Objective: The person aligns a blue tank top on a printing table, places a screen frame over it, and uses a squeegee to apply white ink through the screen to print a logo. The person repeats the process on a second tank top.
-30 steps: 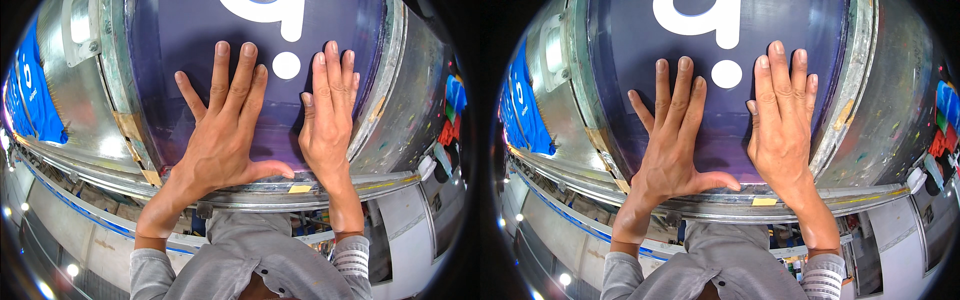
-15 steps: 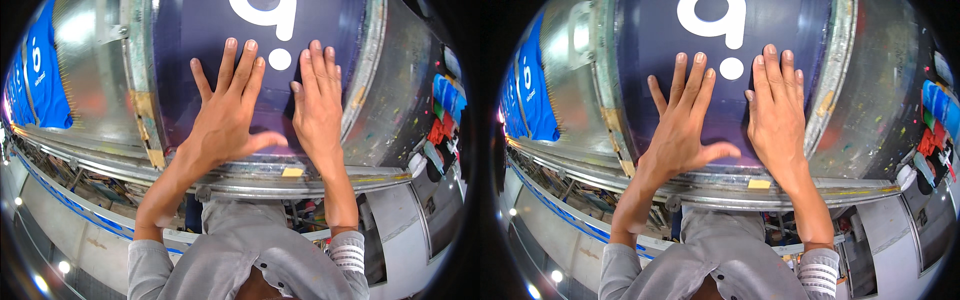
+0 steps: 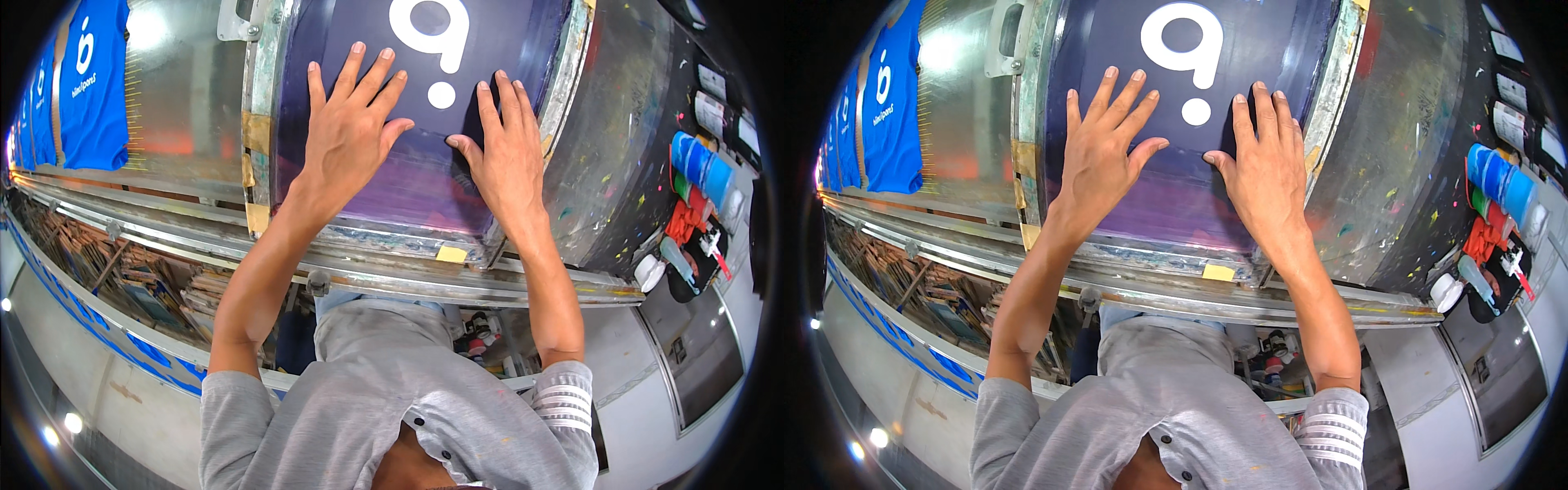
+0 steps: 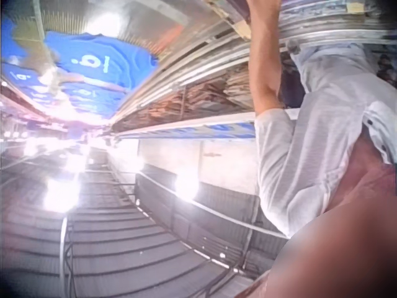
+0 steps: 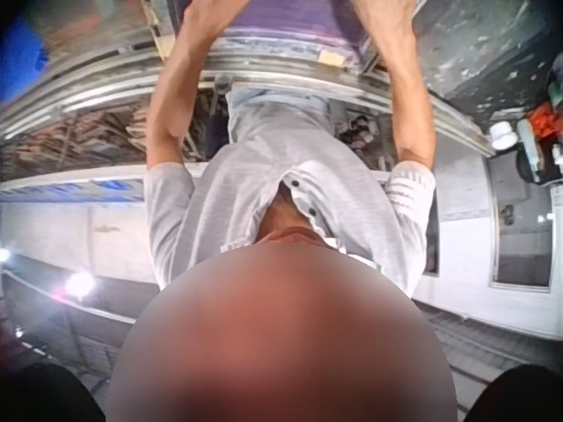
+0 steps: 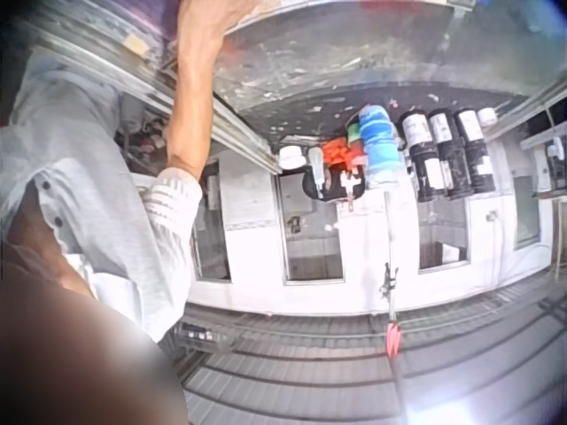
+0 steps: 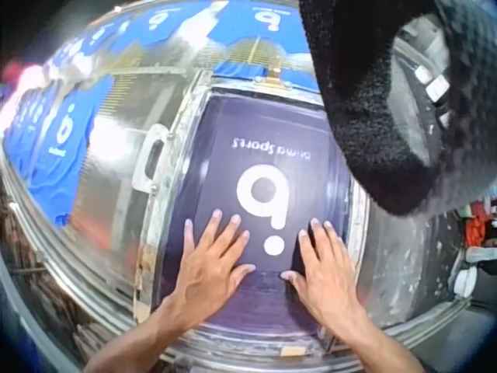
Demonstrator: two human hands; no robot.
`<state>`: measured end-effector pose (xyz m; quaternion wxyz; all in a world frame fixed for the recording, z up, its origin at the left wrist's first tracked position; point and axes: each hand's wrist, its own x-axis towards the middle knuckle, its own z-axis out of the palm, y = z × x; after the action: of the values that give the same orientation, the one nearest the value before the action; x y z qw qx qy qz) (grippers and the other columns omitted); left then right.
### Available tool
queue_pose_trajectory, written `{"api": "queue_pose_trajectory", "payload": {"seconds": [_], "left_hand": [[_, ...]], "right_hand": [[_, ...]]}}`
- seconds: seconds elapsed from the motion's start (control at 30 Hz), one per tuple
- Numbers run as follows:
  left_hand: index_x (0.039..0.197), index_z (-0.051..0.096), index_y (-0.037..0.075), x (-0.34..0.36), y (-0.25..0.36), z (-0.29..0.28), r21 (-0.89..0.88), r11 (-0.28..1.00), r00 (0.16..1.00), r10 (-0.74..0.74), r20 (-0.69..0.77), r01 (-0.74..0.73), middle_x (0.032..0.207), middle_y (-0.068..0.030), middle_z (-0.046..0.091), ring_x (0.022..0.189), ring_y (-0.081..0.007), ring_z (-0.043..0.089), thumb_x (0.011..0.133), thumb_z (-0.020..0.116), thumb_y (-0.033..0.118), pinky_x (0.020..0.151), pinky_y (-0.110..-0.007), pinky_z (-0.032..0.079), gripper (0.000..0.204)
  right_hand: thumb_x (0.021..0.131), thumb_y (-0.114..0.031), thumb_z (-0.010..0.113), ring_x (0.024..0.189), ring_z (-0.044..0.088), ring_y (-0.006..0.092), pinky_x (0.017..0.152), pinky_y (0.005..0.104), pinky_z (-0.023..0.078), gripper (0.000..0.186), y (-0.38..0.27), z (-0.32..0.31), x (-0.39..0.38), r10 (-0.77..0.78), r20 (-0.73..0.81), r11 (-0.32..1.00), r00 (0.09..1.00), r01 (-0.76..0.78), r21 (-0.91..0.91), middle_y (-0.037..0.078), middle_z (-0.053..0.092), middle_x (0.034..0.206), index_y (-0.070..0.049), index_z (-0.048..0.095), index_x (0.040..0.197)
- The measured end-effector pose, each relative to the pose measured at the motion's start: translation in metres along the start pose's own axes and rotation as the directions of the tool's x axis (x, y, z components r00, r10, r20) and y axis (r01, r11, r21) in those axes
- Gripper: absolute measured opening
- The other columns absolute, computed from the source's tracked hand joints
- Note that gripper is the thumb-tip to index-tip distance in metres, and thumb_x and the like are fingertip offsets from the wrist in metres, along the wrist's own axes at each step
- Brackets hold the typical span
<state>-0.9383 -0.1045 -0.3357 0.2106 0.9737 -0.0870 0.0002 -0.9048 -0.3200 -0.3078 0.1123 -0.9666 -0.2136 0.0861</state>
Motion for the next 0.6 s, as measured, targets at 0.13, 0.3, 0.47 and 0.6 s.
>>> {"api": "queue_pose_trajectory", "payload": {"seconds": [0.13,0.3,0.47,0.6], "left_hand": [[0.127,0.068,0.013,0.0017,0.0024,0.0043,0.033,0.999,1.0,-0.025,-0.016,0.026,0.146,-0.0071,0.055,0.142,-0.0327,0.041,0.08,0.078,0.035,0.111,-0.066,0.028,0.053],[0.123,0.071,0.015,0.0036,0.0049,0.005,0.051,0.997,0.998,-0.058,-0.037,0.06,0.141,-0.0046,0.059,0.14,-0.0305,0.044,0.076,0.079,0.037,0.112,-0.064,0.029,0.052],[0.121,0.072,0.015,0.0058,0.0048,0.0037,0.035,0.996,0.996,-0.075,-0.046,0.077,0.14,-0.0031,0.06,0.14,-0.0283,0.045,0.074,0.08,0.037,0.112,-0.062,0.032,0.052],[0.12,0.073,0.014,0.0068,0.0059,0.0031,0.033,0.995,0.995,-0.094,-0.025,0.095,0.14,-0.0031,0.061,0.14,-0.028,0.046,0.072,0.081,0.036,0.111,-0.061,0.034,0.053]], "right_hand": [[0.074,-0.029,0.083,0.134,0.045,0.0415,0.11,0.0475,0.04,0.071,0.0005,0.0013,0.0022,-0.02,-0.001,0.999,1.0,0.02,-0.029,0.022,0.049,0.144,0.002,0.057,0.133],[0.072,-0.028,0.084,0.129,0.049,0.0412,0.105,0.0456,0.045,0.07,-0.0028,-0.0033,0.0058,-0.012,0.025,0.997,1.0,0.014,-0.073,0.022,0.052,0.14,0.002,0.059,0.131],[0.071,-0.027,0.084,0.128,0.049,0.041,0.102,0.0452,0.047,0.07,-0.0029,-0.0029,0.0073,-0.003,0.029,0.998,1.0,0.005,-0.056,0.022,0.052,0.14,0.003,0.06,0.13],[0.069,-0.025,0.085,0.128,0.049,0.0408,0.101,0.0449,0.048,0.07,-0.0027,-0.0035,0.0084,0.023,0.05,0.999,0.998,-0.022,-0.026,0.02,0.051,0.14,0.002,0.06,0.129]]}}
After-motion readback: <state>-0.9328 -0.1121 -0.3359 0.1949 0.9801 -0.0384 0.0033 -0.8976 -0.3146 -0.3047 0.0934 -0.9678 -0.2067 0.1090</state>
